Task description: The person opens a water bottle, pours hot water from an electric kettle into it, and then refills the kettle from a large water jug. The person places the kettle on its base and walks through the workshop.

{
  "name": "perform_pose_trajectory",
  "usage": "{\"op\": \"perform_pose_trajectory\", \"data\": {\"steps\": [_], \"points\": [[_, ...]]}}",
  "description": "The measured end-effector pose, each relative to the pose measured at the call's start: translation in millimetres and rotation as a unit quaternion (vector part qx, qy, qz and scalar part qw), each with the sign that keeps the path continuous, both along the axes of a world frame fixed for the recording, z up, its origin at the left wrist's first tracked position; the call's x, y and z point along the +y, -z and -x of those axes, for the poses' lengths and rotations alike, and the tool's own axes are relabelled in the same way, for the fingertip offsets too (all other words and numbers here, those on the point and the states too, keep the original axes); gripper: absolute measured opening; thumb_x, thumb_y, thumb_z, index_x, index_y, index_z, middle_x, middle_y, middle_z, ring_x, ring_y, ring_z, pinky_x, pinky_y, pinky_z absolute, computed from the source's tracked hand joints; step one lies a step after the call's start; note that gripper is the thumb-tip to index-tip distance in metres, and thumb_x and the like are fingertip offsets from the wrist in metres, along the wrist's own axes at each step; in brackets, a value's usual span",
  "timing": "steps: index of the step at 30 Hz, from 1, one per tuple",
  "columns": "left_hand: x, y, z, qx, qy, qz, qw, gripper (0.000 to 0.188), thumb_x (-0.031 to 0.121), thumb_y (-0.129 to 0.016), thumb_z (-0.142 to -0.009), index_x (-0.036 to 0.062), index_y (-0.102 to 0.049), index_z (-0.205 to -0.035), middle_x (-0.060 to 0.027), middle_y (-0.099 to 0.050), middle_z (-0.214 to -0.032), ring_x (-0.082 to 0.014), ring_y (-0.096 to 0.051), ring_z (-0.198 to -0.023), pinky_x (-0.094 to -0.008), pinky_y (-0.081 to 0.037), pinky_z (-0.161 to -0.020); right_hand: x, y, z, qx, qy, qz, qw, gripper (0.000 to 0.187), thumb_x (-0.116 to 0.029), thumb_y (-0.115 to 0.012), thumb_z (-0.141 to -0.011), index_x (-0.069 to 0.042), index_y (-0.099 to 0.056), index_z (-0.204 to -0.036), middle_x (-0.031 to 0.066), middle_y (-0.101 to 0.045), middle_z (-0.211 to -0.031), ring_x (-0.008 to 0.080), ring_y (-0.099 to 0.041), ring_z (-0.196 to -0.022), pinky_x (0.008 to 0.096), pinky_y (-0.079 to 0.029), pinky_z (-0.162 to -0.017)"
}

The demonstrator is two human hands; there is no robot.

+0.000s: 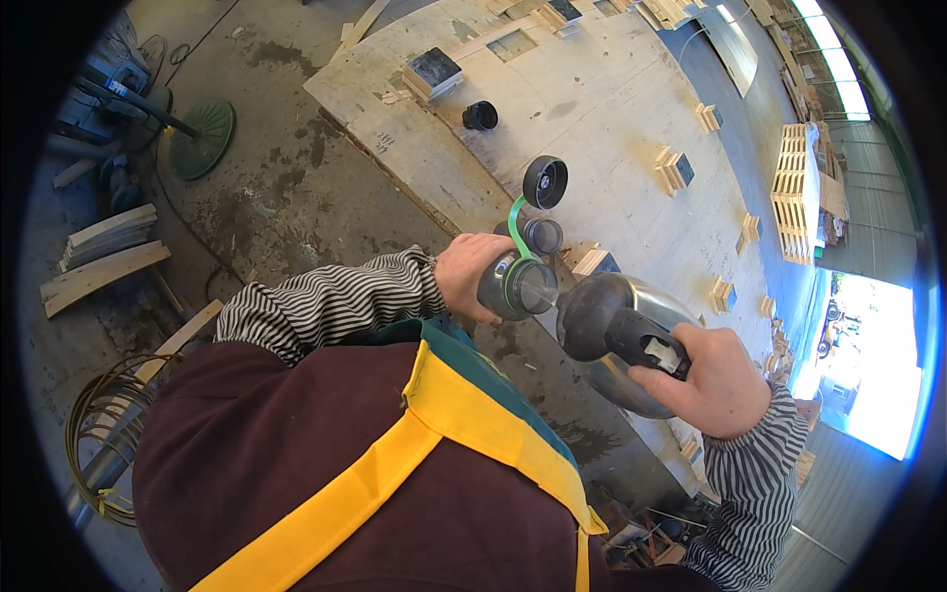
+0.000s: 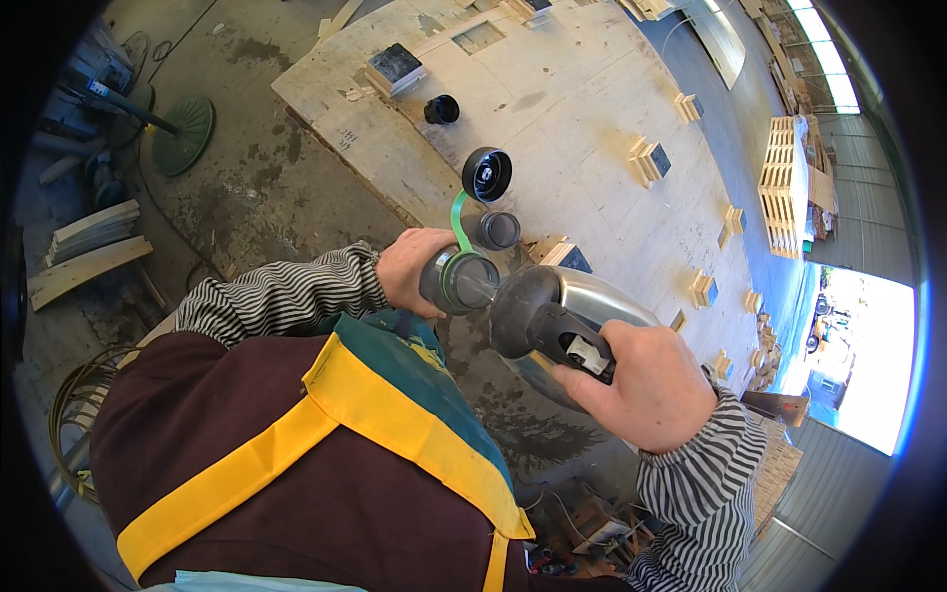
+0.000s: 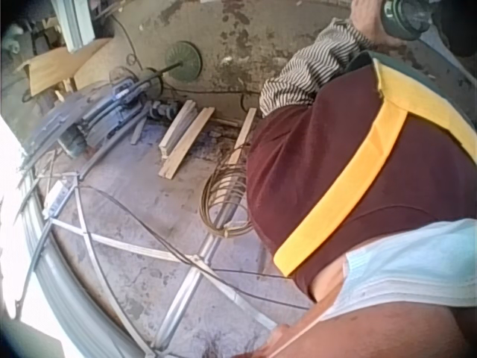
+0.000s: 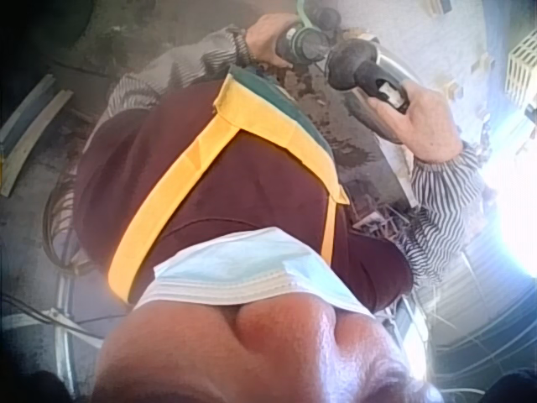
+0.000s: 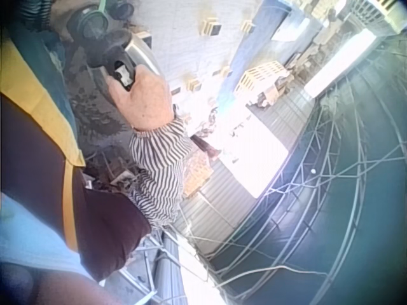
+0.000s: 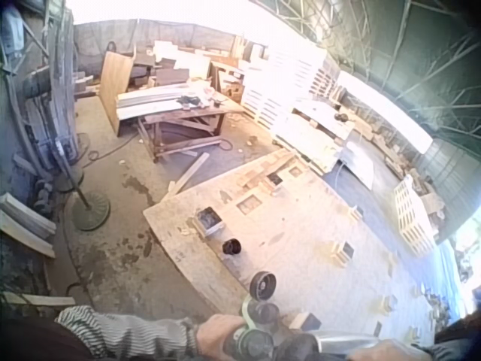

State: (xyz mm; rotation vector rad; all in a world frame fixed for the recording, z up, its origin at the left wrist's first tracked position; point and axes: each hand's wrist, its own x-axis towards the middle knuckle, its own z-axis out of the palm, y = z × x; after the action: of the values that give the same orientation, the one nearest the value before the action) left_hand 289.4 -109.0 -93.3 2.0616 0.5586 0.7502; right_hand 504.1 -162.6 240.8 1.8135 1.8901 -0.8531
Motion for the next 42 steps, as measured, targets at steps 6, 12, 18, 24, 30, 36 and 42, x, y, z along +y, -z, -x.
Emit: {"op": "perform_pose_trajectory", "data": {"steps": [6, 12, 18, 24, 30, 36, 42], "points": [[-0.5, 0.0, -0.7, 0.023, 0.007, -0.001, 1.000, 0.108, 0.034, -0.092, -0.054, 0.0090, -0.034, -0.142, -0.0152, -0.049, -0.136, -0.0331, -0.047, -0.128, -0.0491, -0.034, -0.106, -0.5, 0.4, 0.1, -0.001, -0.005, 0.001, 1.000, 0.036, -0.027, -0.077, -0.080, 0.006, -0.063, -0.085, 0.0181, -0.063, -0.062, 0.0261, -0.065, -0.054, 0.0342, -0.052, -0.053], [-2.2, 1.7, -3.1, 0.026, 0.002, 0.004, 1.000, 0.108, 0.034, -0.093, -0.053, 0.0093, -0.035, -0.141, -0.0151, -0.050, -0.135, -0.0330, -0.047, -0.128, -0.0491, -0.034, -0.106, 0.0, 0.8, -0.3, 0.003, -0.005, 0.007, 1.000, 0.036, -0.027, -0.077, -0.080, 0.006, -0.063, -0.084, 0.0183, -0.062, -0.061, 0.0273, -0.065, -0.053, 0.0345, -0.051, -0.052], [-3.3, 3.0, -4.5, 0.017, 0.000, 0.007, 1.000, 0.107, 0.033, -0.093, -0.052, 0.0095, -0.036, -0.140, -0.0145, -0.050, -0.135, -0.0322, -0.048, -0.128, -0.0487, -0.034, -0.106, 0.6, 1.3, -2.6, 0.006, -0.006, 0.006, 1.000, 0.036, -0.027, -0.076, -0.080, 0.006, -0.063, -0.084, 0.0182, -0.062, -0.061, 0.0266, -0.065, -0.053, 0.0346, -0.051, -0.052], [-1.9, 3.7, -5.9, 0.008, -0.002, 0.009, 1.000, 0.108, 0.030, -0.093, -0.051, 0.0069, -0.036, -0.140, -0.0172, -0.051, -0.133, -0.0358, -0.048, -0.127, -0.0494, -0.034, -0.106, 3.3, 3.6, -4.5, 0.008, -0.011, -0.004, 1.000, 0.036, -0.027, -0.077, -0.080, 0.006, -0.063, -0.083, 0.0182, -0.062, -0.061, 0.0263, -0.065, -0.054, 0.0345, -0.051, -0.052], [-2.3, 4.5, -8.3, -0.002, -0.010, 0.012, 1.000, 0.107, 0.032, -0.093, -0.052, 0.0091, -0.038, -0.140, -0.0144, -0.051, -0.134, -0.0327, -0.049, -0.127, -0.0487, -0.035, -0.106, 0.7, 3.4, -10.3, 0.007, 0.002, -0.010, 1.000, 0.036, -0.027, -0.078, -0.079, 0.005, -0.062, -0.083, 0.0177, -0.061, -0.061, 0.0256, -0.064, -0.053, 0.0346, -0.050, -0.052], [6.8, 3.9, -6.8, -0.048, -0.025, 0.026, 0.998, 0.108, 0.034, -0.093, -0.052, 0.0038, -0.038, -0.140, -0.0192, -0.052, -0.132, -0.0364, -0.050, -0.124, -0.0476, -0.037, -0.105, -22.6, 22.3, -31.0, 0.107, 0.065, -0.086, 0.988, 0.036, -0.026, -0.079, -0.079, 0.005, -0.062, -0.082, 0.0171, -0.062, -0.061, 0.0284, -0.064, -0.055, 0.0353, -0.050, -0.053], [26.0, 2.1, 1.2, -0.081, -0.072, 0.053, 0.993, 0.108, 0.033, -0.094, -0.053, -0.0013, -0.038, -0.139, -0.0223, -0.052, -0.129, -0.0379, -0.053, -0.119, -0.0440, -0.044, -0.101, -56.6, 81.7, -62.7, 0.234, 0.257, -0.155, 0.925, 0.025, -0.015, -0.078, -0.081, 0.004, -0.065, -0.090, 0.0041, -0.063, -0.065, 0.0109, -0.059, -0.056, 0.0270, -0.046, -0.053]]}}
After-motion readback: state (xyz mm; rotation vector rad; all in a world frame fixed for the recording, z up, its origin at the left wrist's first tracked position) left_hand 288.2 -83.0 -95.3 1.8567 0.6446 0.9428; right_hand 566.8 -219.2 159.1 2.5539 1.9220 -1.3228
